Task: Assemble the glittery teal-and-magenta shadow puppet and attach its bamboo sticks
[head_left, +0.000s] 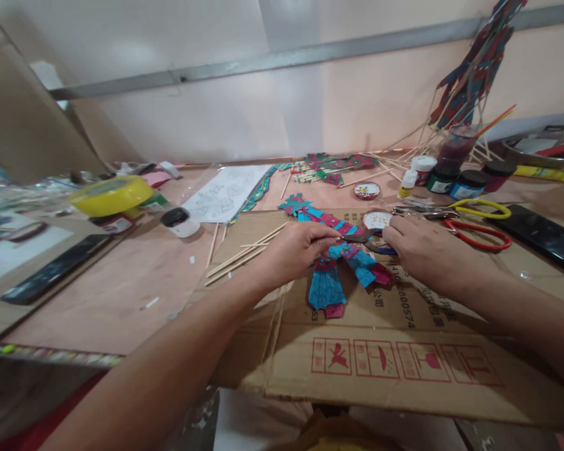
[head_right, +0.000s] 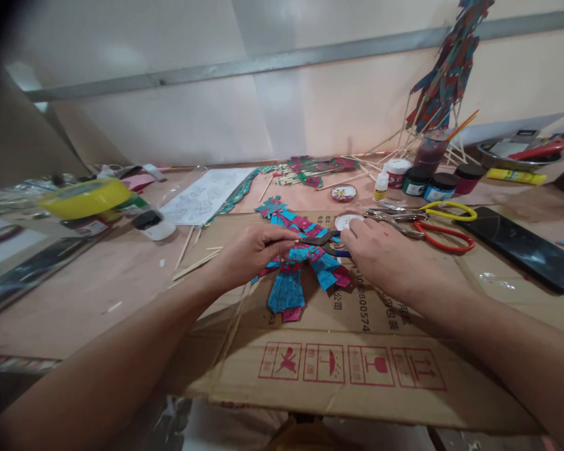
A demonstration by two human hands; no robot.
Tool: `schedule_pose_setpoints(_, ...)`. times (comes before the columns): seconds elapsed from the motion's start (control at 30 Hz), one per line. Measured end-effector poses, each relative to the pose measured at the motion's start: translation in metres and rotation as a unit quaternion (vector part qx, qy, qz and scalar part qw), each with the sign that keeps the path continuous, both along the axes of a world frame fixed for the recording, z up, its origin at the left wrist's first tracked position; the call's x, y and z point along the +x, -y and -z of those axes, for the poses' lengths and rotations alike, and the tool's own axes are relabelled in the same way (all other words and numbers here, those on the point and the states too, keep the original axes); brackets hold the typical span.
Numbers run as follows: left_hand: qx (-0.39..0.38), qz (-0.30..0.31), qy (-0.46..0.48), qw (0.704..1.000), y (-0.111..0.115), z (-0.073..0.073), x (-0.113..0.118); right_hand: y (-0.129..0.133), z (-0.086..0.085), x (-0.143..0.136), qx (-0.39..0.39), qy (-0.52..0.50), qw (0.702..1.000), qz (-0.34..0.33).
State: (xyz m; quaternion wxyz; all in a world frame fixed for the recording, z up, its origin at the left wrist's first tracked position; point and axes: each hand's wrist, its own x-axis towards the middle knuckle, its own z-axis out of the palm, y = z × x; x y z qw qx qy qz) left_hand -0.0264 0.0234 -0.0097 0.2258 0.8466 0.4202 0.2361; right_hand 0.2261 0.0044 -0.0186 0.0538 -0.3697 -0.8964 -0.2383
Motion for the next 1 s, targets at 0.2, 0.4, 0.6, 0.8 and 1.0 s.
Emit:
schedule_pose_setpoints(0.2,0.018,-0.010,-0.013,1.000,0.000,0.003,0.000,0.005,0.000,-0.005,-0.038,-0.012,0.999,0.025)
schedule_pose_setpoints(0.4,0.053,-0.025,-0.019,0.998,0.003,0.003,0.001,0.009,0.003,-0.009,-0.090,-0.067,0.992,0.057)
schedule_pose_setpoints(0.6,0.079,-0.029,-0.035,0.996,0.005,0.005,0.001,0.011,0.006,-0.010,-0.124,-0.070,0.986,0.089)
schedule_pose_setpoints(0.8,0.091,-0.033,-0.042,0.994,0.007,0.004,0.001,0.012,0.008,-0.010,-0.141,-0.071,0.981,0.110)
schedule_pose_setpoints(1.0,0.109,-0.029,-0.033,0.993,0.006,0.007,0.001,0.014,0.005,-0.014,-0.160,-0.081,0.975,0.128)
